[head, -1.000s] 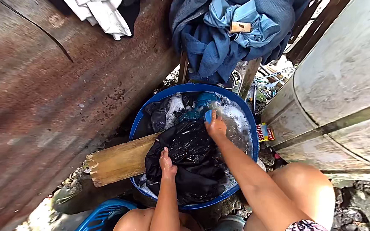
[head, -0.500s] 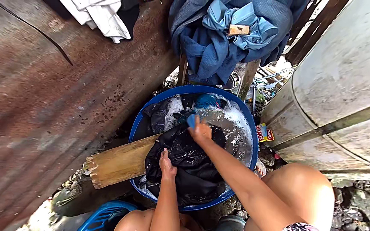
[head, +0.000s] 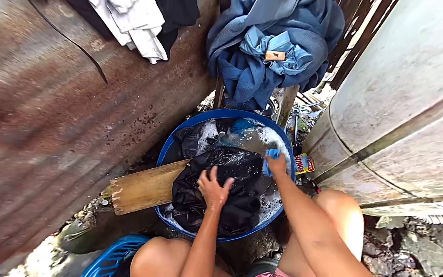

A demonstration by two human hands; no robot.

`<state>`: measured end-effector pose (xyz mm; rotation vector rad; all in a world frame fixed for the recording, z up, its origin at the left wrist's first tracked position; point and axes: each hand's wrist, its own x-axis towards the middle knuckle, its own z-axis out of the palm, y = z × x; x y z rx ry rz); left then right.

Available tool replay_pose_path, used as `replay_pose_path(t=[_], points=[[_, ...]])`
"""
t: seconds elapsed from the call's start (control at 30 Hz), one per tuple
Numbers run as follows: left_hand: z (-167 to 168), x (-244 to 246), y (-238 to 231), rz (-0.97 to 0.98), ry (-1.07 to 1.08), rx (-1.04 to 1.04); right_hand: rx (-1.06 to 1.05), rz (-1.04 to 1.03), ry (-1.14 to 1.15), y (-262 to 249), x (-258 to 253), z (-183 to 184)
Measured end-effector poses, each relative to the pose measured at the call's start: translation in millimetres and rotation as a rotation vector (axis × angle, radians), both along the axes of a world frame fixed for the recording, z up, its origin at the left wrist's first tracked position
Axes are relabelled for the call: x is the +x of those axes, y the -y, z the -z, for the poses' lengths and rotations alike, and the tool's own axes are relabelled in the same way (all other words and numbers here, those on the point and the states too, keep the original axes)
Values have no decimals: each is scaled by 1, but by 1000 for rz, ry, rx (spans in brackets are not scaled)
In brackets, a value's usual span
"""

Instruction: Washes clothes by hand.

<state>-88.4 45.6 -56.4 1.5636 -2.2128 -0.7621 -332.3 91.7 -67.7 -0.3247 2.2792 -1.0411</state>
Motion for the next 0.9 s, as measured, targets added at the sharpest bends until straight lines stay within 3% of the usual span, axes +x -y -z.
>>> replay_pose_path(t=[0.1,0.23,0.3,0.4,0.57,0.67,0.8,0.9], points=[[-2,-18,-13,244,321,0,-433,381,278,-7,45,16],[-26,-20,10,350,425,94,-543,427,436,-24,78,15],[-44,-19,27,281,310,200,-566,407,515,-26,77,10],[-85,-17,50,147,-38,249,-639,320,579,-24,78,0],[-171,-15,51,28,-462,322,-694,82,629,-17,99,-27],[-204,-11,42,-31,-633,372,-720,-30,696,-11,92,-51],[-225,9,33,-98,-889,428,-857,-99,603,-10,65,-96],[-208,34,50,-235,-967,403,-956,-30,425,-4,41,-118]])
